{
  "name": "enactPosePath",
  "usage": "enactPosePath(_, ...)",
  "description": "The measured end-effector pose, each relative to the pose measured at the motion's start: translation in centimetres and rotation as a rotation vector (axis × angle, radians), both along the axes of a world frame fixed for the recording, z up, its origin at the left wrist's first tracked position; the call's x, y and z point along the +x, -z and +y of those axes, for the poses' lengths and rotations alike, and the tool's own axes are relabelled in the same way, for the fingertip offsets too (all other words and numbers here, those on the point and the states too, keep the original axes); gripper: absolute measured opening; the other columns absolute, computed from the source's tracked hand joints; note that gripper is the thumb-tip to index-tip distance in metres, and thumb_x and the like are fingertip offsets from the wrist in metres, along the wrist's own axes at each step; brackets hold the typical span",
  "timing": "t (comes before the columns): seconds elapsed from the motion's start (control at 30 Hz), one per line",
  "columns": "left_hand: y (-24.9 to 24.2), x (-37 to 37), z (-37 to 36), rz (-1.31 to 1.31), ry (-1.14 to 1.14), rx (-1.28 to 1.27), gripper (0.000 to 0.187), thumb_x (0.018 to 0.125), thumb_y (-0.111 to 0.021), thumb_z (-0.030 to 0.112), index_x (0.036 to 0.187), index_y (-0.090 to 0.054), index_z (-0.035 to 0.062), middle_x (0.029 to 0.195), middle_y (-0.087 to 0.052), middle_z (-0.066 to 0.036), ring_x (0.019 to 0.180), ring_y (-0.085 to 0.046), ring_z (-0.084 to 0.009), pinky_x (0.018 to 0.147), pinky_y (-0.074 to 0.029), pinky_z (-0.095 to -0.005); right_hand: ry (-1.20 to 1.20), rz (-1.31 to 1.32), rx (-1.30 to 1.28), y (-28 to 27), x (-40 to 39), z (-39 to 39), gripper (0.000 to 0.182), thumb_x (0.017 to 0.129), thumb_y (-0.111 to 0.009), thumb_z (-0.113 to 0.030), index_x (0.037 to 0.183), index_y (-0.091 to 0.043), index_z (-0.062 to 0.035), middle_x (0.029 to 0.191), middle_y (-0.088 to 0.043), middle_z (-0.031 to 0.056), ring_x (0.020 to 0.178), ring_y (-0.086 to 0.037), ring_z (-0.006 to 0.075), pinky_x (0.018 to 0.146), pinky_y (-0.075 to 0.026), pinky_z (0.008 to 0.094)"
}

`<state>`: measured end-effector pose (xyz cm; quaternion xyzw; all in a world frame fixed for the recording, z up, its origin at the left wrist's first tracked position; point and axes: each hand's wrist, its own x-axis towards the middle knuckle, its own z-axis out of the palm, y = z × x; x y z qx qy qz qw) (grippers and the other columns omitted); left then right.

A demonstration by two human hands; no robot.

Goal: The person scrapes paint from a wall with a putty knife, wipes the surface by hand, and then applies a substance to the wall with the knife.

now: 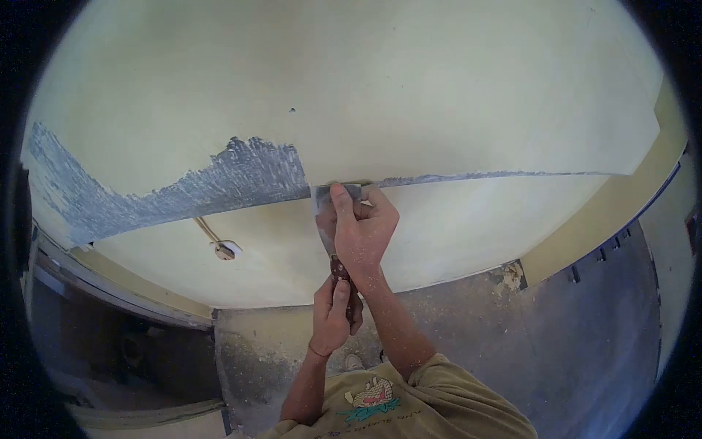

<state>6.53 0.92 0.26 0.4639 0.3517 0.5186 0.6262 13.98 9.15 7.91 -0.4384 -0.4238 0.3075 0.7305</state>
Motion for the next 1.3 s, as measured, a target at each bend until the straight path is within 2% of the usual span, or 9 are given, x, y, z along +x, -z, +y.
enactPosePath(0.27,-3.4,-0.5,1.7,0.006,-0.032,0.111,0.028,0.102,-0.041,0.025,0.101,-0.052,0.0,0.059,-0.047,0.002,0.044,-0.04,-0.0043,0.04,-0.032,-0.0219,-0.042,0.085,0.189,-4.1,-0.9,1.0,0.021,0.089,-0.067,-0.01,0.078,-0.055,0.004,0.066,-0.06,0.0034,0.058,-0.054,0.0049,0.049,-0.041,0.0199)
enactPosePath(0.67,-0.2,0.8,-0.7,-0.048,-0.018,-0.017,0.026,0.102,-0.038,0.025,0.102,-0.049,0.0019,0.059,-0.047,0.001,0.041,-0.041,-0.0049,0.037,-0.033,-0.0215,-0.133,0.063,0.009,1.2,0.6,-1.0,0.018,0.091,-0.064,-0.014,0.088,-0.056,0.002,0.07,-0.062,0.0052,0.061,-0.059,0.0088,0.054,-0.046,0.0209)
enactPosePath(0.73,0.2,1.0,-0.6,-0.034,-0.023,-0.012,0.026,0.102,-0.038,0.025,0.102,-0.05,0.0016,0.059,-0.047,0.001,0.042,-0.041,-0.0049,0.037,-0.033,-0.0215,-0.115,0.078,-0.042,1.0,0.3,-1.0,0.02,0.09,-0.066,-0.016,0.081,-0.052,-0.0049,0.055,-0.051,-0.0037,0.041,-0.038,-0.001,0.037,-0.022,0.0193)
enactPosePath(0.87,0.3,0.5,-0.5,-0.022,-0.019,-0.015,0.026,0.102,-0.038,0.024,0.102,-0.05,0.0005,0.059,-0.047,0.002,0.043,-0.042,-0.0045,0.039,-0.034,-0.0212,-0.085,0.087,-0.013,1.5,-0.1,-0.7,0.021,0.09,-0.067,-0.015,0.08,-0.052,-0.0043,0.055,-0.05,-0.0042,0.041,-0.038,-0.0006,0.036,-0.022,0.0196)
enactPosePath(1.0,0.4,-0.3,0.1,-0.02,0.047,-0.033,0.026,0.102,-0.039,0.023,0.103,-0.05,0.0002,0.06,-0.048,0.002,0.044,-0.042,-0.0045,0.04,-0.034,-0.0211,-0.038,0.091,0.009,1.9,-0.2,-0.1,0.022,0.089,-0.068,-0.015,0.079,-0.052,-0.0034,0.056,-0.052,-0.0034,0.042,-0.039,-0.0006,0.037,-0.023,0.0193)
enactPosePath(1.07,1.0,0.3,0.3,0.017,-0.025,0.011,0.039,0.102,-0.037,0.036,0.099,-0.051,0.0002,0.058,-0.049,-0.001,0.039,-0.041,-0.0064,0.036,-0.032,-0.0225,-0.022,0.063,0.013,2.1,-0.1,-0.1,0.022,0.089,-0.068,-0.015,0.079,-0.053,-0.0031,0.056,-0.052,-0.0032,0.043,-0.039,-0.0008,0.038,-0.023,0.019)
enactPosePath(1.17,-0.2,0.2,0.1,0.006,0.008,0.001,0.04,0.102,-0.038,0.038,0.099,-0.051,0.0,0.057,-0.049,-0.001,0.039,-0.042,-0.0065,0.036,-0.033,-0.0223,-0.058,0.07,0.041,1.0,-0.2,0.1,0.021,0.089,-0.068,-0.014,0.079,-0.054,-0.0021,0.059,-0.055,-0.0015,0.047,-0.042,-0.0003,0.04,-0.026,0.0183)
enactPosePath(1.23,-1.8,-0.5,1.6,0.008,0.004,0.021,0.033,0.102,-0.039,0.031,0.102,-0.05,0.0,0.06,-0.049,0.0,0.043,-0.041,-0.0053,0.039,-0.033,-0.0216,-0.049,0.101,0.166,-0.8,-0.8,0.3,0.014,0.09,-0.065,-0.006,0.086,-0.058,0.0048,0.075,-0.061,0.0039,0.068,-0.055,0.0051,0.054,-0.041,0.0194)
enactPosePath(1.3,-3.0,-0.6,1.3,0.011,-0.007,0.001,0.027,0.102,-0.039,0.024,0.105,-0.05,-0.0001,0.063,-0.048,0.002,0.046,-0.041,-0.004,0.042,-0.033,-0.0209,-0.081,0.076,0.149,-3.4,-0.7,0.6,0.012,0.089,-0.064,-0.005,0.088,-0.058,0.0055,0.078,-0.062,0.0053,0.071,-0.056,0.0064,0.057,-0.044,0.0204)
